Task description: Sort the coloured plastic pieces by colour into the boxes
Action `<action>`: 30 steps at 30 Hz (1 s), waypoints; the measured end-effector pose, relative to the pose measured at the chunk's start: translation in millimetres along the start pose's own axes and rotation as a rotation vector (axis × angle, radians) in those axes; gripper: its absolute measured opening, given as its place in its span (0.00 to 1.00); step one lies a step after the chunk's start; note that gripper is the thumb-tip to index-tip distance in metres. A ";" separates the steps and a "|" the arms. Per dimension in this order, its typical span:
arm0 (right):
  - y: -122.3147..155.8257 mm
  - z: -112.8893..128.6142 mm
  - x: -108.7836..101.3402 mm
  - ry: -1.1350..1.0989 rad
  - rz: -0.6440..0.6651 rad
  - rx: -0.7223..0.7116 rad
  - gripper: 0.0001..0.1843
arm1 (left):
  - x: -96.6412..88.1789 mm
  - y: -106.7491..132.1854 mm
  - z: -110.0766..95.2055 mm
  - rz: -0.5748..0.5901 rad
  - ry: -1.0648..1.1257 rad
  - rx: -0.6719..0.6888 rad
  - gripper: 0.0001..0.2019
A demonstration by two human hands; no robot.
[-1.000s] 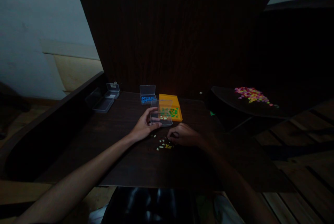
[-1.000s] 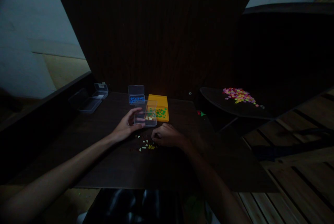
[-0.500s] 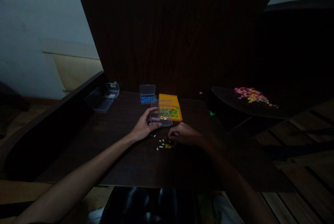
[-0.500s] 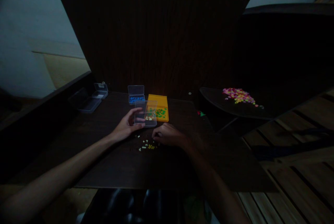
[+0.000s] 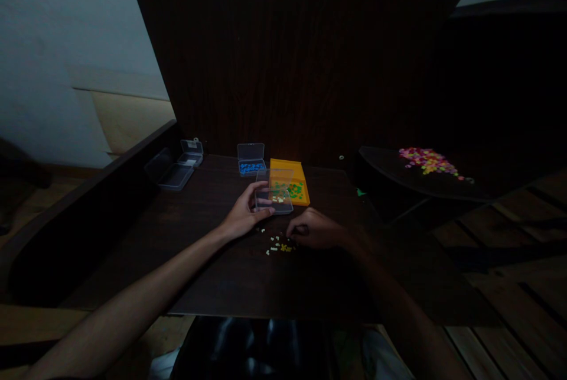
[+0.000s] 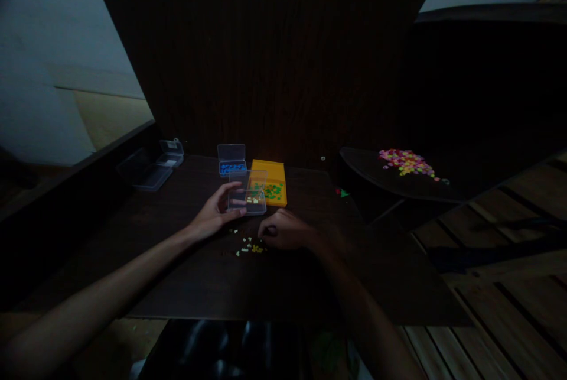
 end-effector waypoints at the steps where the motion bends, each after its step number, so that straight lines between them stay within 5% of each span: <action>1: 0.2 0.9 0.9 -0.002 0.010 -0.020 0.10 | -0.1 0.1 -0.1 -0.001 -0.002 -0.003 0.32; 23: 0.8 -5.5 -1.9 0.149 0.006 0.173 0.10 | 1.1 0.5 -3.1 0.009 -0.001 0.002 0.32; 30: 0.2 -5.4 2.3 0.113 0.018 0.132 0.08 | 1.1 0.5 -3.2 0.007 -0.007 -0.009 0.32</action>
Point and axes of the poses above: each hand's wrist, its own y-axis away from the middle knuckle, its own x-axis out of the palm, z = x × y, the point moved 6 cm from there along -y, towards the middle knuckle
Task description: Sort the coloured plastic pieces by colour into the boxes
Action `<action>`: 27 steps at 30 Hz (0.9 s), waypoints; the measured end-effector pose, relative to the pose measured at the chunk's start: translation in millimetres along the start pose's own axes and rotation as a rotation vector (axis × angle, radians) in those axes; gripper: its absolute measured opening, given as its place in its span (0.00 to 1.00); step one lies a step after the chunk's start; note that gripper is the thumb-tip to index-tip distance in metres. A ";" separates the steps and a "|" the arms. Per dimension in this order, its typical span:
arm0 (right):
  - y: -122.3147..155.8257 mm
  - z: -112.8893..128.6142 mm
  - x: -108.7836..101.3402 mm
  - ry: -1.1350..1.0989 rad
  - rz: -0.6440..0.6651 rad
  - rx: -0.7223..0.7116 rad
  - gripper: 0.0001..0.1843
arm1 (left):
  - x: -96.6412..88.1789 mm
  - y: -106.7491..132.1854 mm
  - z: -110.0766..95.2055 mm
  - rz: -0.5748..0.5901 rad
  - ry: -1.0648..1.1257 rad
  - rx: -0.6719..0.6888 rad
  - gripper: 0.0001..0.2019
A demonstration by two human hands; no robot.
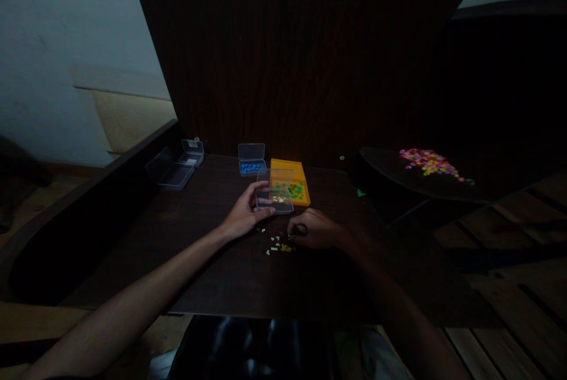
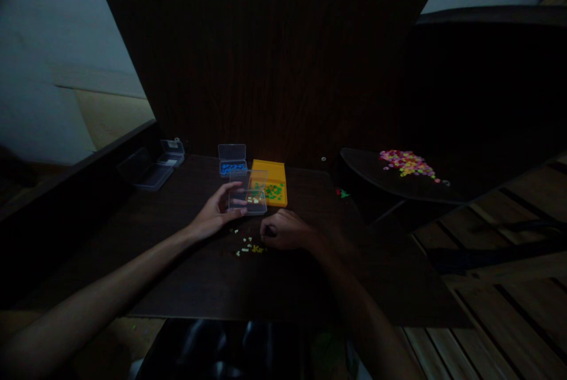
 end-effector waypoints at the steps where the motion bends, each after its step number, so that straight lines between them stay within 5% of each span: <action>1: -0.2 -0.1 0.2 -0.006 -0.001 -0.006 0.08 | 0.0 0.1 -0.1 -0.001 0.000 0.000 0.31; 27: -2.6 -4.3 -1.0 0.010 -0.024 -0.004 0.08 | 0.1 0.2 0.6 0.002 0.008 0.012 0.31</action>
Point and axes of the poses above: each hand's wrist, its own y-axis away from the middle knuckle, its own x-axis out of the palm, z = x × y, the point moved 6 cm from there along -y, towards the middle knuckle
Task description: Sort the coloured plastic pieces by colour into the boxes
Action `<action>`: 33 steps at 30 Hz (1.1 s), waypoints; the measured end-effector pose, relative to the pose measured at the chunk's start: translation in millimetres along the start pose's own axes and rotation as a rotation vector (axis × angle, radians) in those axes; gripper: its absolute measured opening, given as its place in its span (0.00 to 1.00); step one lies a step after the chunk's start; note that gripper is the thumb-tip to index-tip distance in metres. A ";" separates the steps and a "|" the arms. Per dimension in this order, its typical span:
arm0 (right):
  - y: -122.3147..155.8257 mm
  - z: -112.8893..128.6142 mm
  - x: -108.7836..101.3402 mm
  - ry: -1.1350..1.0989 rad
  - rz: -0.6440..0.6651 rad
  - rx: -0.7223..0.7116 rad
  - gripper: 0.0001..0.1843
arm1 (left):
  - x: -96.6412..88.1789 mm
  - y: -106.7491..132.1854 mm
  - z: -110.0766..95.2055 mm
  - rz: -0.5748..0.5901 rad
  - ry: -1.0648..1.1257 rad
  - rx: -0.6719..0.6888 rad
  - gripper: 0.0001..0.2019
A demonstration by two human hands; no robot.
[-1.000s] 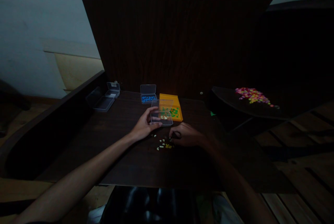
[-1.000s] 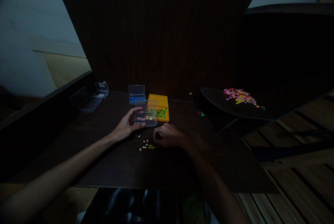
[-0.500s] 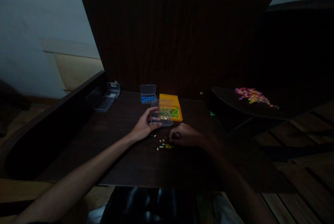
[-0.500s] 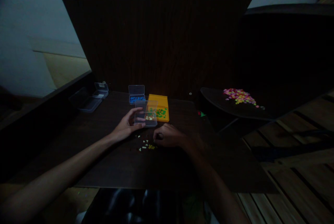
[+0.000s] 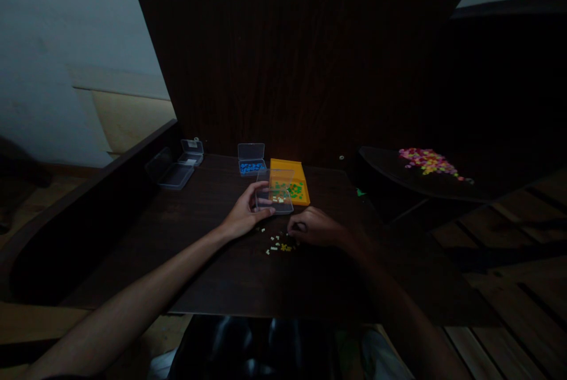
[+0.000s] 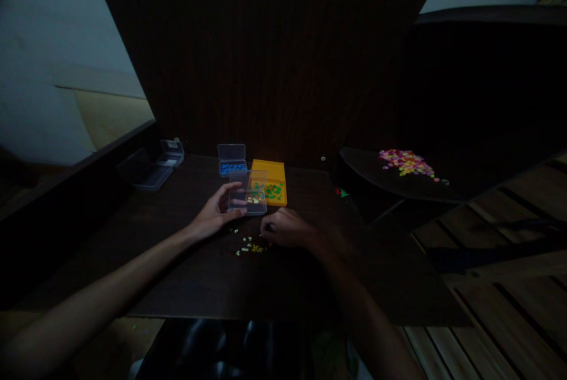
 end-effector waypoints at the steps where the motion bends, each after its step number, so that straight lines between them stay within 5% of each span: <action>1: 0.2 0.4 -0.1 0.000 -0.003 -0.004 0.08 | 0.0 -0.1 0.0 0.001 0.001 0.002 0.31; 33: -3.6 2.7 6.4 -0.050 0.046 -0.052 0.09 | 0.5 0.3 -0.2 0.000 -0.021 -0.021 0.31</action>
Point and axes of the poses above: each hand's wrist, its own y-axis away from the middle knuckle, its own x-axis out of the palm, z = x × y, the point moved 6 cm from there along -y, towards the middle knuckle
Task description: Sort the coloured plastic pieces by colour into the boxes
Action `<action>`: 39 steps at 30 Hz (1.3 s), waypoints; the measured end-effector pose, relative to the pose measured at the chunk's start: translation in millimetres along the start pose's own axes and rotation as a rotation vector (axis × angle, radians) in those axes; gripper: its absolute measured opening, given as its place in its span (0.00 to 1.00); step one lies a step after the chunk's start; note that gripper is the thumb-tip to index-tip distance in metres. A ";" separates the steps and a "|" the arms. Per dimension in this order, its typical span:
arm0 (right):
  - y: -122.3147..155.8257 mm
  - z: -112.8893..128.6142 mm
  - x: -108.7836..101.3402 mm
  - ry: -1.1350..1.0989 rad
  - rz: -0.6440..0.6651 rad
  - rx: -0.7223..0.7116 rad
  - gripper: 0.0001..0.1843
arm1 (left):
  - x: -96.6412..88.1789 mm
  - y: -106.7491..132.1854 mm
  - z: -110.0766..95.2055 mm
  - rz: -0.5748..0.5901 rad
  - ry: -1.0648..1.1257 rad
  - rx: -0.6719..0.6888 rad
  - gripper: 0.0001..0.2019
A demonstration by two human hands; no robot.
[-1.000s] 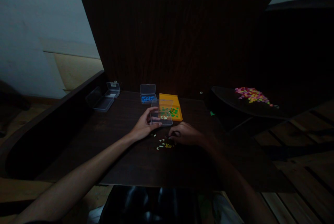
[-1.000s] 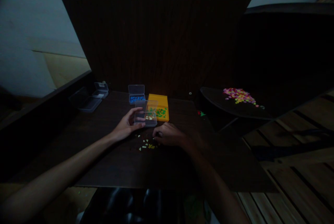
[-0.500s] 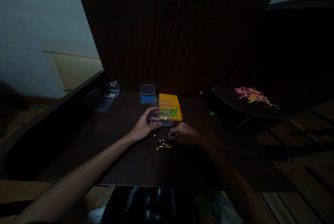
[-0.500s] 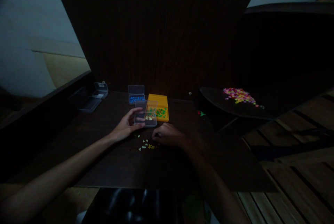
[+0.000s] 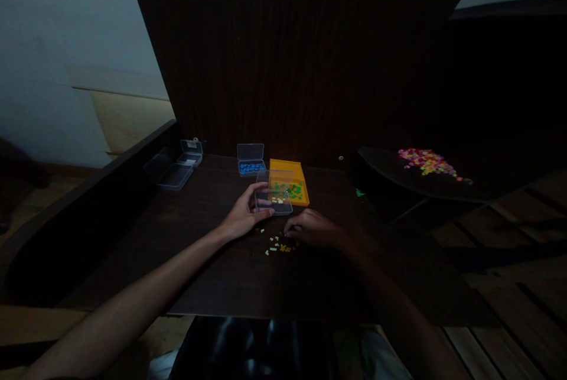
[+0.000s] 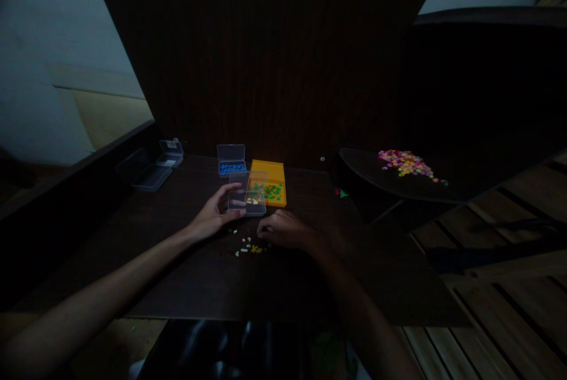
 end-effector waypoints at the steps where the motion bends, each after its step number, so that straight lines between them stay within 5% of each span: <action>1: -0.3 -0.2 0.8 -0.002 0.000 -0.005 0.09 | 0.0 0.0 0.1 -0.001 0.001 0.000 0.31; 15: 11.1 2.4 -33.4 -0.343 -0.165 -0.057 0.15 | 1.2 -0.2 2.3 0.020 0.015 0.011 0.32; 20: -7.5 11.2 -47.6 -0.128 -0.296 -0.070 0.10 | 4.9 0.8 3.9 0.068 0.062 0.006 0.32; 27: -38.4 19.8 -39.4 0.262 -0.249 0.021 0.12 | 8.7 3.0 3.0 0.122 0.091 0.000 0.32; 39: -40.0 21.2 -40.4 0.314 -0.217 0.031 0.13 | 9.6 3.6 0.3 0.136 0.108 0.014 0.33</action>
Point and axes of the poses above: each hand's wrist, its own y-axis away from the middle knuckle, its own x-axis out of the palm, z = x × y, the point moved 6 cm from there along -y, towards the middle knuckle
